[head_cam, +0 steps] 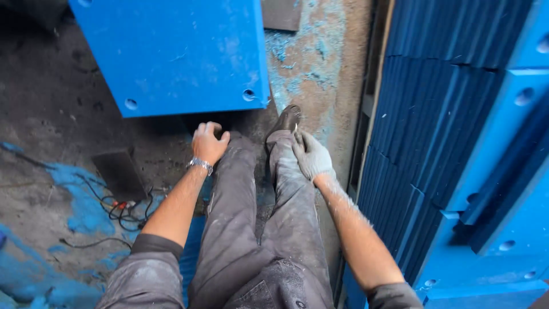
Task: Trimming excess plastic and finishing the edges of blue molded plastic panels using a deburring tool before stacking them.
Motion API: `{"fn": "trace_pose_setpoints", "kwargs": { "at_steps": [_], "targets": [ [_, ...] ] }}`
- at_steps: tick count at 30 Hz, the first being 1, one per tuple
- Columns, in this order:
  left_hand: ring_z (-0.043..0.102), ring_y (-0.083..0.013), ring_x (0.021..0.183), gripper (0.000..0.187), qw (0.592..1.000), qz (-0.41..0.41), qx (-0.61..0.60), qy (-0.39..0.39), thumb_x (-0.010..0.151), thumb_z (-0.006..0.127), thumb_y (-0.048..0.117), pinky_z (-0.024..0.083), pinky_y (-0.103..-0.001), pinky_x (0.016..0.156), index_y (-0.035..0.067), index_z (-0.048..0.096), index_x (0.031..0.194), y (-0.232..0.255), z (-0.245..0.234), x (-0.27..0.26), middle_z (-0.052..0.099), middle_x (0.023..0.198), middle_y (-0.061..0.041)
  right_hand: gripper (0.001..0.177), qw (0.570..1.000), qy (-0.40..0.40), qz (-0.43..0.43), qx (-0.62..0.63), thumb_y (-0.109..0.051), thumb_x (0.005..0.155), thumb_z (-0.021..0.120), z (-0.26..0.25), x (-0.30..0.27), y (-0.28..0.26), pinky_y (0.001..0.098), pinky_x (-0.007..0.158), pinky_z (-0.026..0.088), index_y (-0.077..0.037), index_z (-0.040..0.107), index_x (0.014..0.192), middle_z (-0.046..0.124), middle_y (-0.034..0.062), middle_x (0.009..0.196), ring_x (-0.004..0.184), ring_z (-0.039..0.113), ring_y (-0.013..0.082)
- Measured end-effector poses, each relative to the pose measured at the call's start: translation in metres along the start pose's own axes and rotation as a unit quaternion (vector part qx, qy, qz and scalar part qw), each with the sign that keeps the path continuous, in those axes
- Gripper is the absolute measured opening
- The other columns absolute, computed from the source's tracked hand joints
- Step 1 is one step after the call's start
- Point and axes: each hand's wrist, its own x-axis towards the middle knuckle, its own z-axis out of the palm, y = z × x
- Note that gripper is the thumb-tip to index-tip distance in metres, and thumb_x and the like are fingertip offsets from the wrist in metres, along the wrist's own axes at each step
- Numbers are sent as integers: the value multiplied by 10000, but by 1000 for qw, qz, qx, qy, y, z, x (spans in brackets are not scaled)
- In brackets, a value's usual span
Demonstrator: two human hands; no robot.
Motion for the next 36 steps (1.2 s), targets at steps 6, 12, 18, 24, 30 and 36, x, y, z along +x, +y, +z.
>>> {"fn": "trace_pose_setpoints", "kwargs": {
  "at_steps": [6, 12, 18, 24, 30, 36],
  "targets": [
    [244, -484, 1464, 1039, 995, 22, 93, 27, 726, 934, 397, 375, -634, 1109, 171, 376, 1573, -30, -26, 75, 212, 1619, -222, 344, 978, -85, -35, -189, -336, 962, 610, 45, 75, -81, 516, 884, 524, -185, 667, 1266, 711, 194, 1111, 1041, 658, 422],
    [-73, -652, 1452, 1447, 986, 19, 165, -1, 613, 990, 474, 395, -864, 947, 370, 14, 1676, -33, -36, 116, -190, 1632, -263, 243, 920, -129, 31, -369, -315, 1031, 582, 96, 117, -112, 532, 890, 540, -125, 678, 1147, 720, 197, 1077, 1046, 684, 396],
    [-141, -639, 1406, 1502, 980, 58, 182, 58, 545, 983, 557, 405, -907, 859, 452, -50, 1631, -48, -27, 117, -237, 1606, -230, 273, 903, -130, 57, -406, -318, 991, 603, 129, 135, -126, 508, 850, 552, -131, 676, 1176, 714, 174, 1092, 1025, 688, 372],
    [-185, -626, 1396, 1511, 982, 45, 169, 73, 505, 980, 550, 364, -967, 830, 486, -67, 1592, -44, -23, 116, -257, 1593, -207, 270, 887, -130, 77, -435, -291, 988, 603, 120, 147, -163, 474, 883, 565, -205, 725, 1213, 725, 143, 1136, 1046, 705, 335],
    [-191, -623, 1402, 1513, 982, 41, 167, 73, 524, 973, 548, 357, -975, 831, 493, -103, 1585, -43, -25, 115, -265, 1598, -214, 274, 903, -96, 93, -409, -296, 995, 631, 96, 152, -152, 455, 884, 554, -221, 734, 1238, 736, 126, 1139, 1011, 705, 332],
    [-181, -636, 1401, 1513, 983, 53, 162, 70, 549, 968, 555, 374, -963, 825, 463, -129, 1587, -42, -30, 114, -261, 1595, -236, 299, 929, -73, 193, -307, -365, 1004, 589, 110, 132, -113, 410, 897, 554, -270, 722, 1254, 733, 23, 1159, 988, 726, 250]
  ]
}}
